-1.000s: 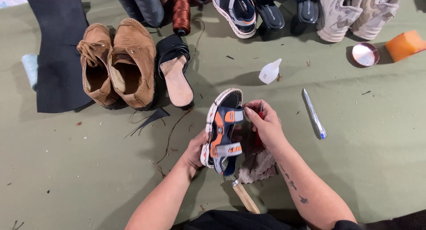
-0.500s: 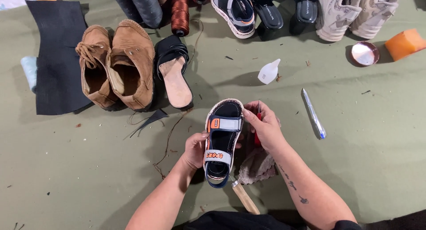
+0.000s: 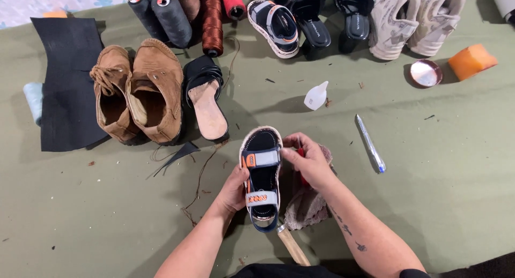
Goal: Performing finishing touches on a sandal by wiping it and trimming edges with a small tool.
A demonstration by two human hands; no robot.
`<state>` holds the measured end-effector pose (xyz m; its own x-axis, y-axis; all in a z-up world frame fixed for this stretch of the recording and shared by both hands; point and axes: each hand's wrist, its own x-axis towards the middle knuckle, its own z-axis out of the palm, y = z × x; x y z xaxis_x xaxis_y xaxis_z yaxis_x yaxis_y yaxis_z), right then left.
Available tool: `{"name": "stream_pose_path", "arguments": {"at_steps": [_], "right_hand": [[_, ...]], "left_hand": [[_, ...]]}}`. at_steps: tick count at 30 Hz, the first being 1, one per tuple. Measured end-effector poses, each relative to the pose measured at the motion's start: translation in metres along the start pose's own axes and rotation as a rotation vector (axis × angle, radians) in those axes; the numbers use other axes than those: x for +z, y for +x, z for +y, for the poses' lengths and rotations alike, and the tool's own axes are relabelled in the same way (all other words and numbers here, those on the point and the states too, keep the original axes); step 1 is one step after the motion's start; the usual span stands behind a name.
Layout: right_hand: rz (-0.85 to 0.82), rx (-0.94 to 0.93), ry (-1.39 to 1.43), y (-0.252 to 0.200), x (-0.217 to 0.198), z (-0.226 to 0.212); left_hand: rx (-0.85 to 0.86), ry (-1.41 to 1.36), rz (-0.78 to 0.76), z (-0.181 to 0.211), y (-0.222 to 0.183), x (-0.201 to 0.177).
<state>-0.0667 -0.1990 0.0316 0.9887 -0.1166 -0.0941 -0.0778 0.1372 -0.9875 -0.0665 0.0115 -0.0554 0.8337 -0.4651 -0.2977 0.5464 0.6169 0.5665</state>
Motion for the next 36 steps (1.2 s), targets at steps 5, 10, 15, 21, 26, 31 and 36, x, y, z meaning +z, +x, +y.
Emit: {"name": "stream_pose_path", "arguments": {"at_steps": [5,10,15,21,26,31,36], "right_hand": [[-0.158,0.007,-0.141,-0.006,0.001,-0.004],[-0.211,0.012,-0.310,-0.009,0.003,-0.013],[-0.228,0.079,-0.419,-0.013,0.008,-0.016],[-0.196,0.062,-0.250,-0.010,0.007,-0.007],[-0.158,0.057,-0.143,-0.003,0.002,-0.002],[-0.152,0.080,-0.090,-0.002,0.001,-0.003],[-0.074,0.070,-0.006,0.004,0.000,0.011]], "left_hand": [[0.147,-0.029,0.101,0.023,0.000,0.027],[0.199,-0.049,0.128,0.020,0.001,0.030],[0.205,0.025,0.092,0.023,-0.001,0.034],[0.141,0.099,0.268,0.044,-0.013,0.067],[0.034,0.079,0.486,0.050,-0.013,0.055],[-0.020,0.163,0.514,0.053,-0.011,0.054],[0.048,0.158,0.456,0.030,0.004,0.010]]}}
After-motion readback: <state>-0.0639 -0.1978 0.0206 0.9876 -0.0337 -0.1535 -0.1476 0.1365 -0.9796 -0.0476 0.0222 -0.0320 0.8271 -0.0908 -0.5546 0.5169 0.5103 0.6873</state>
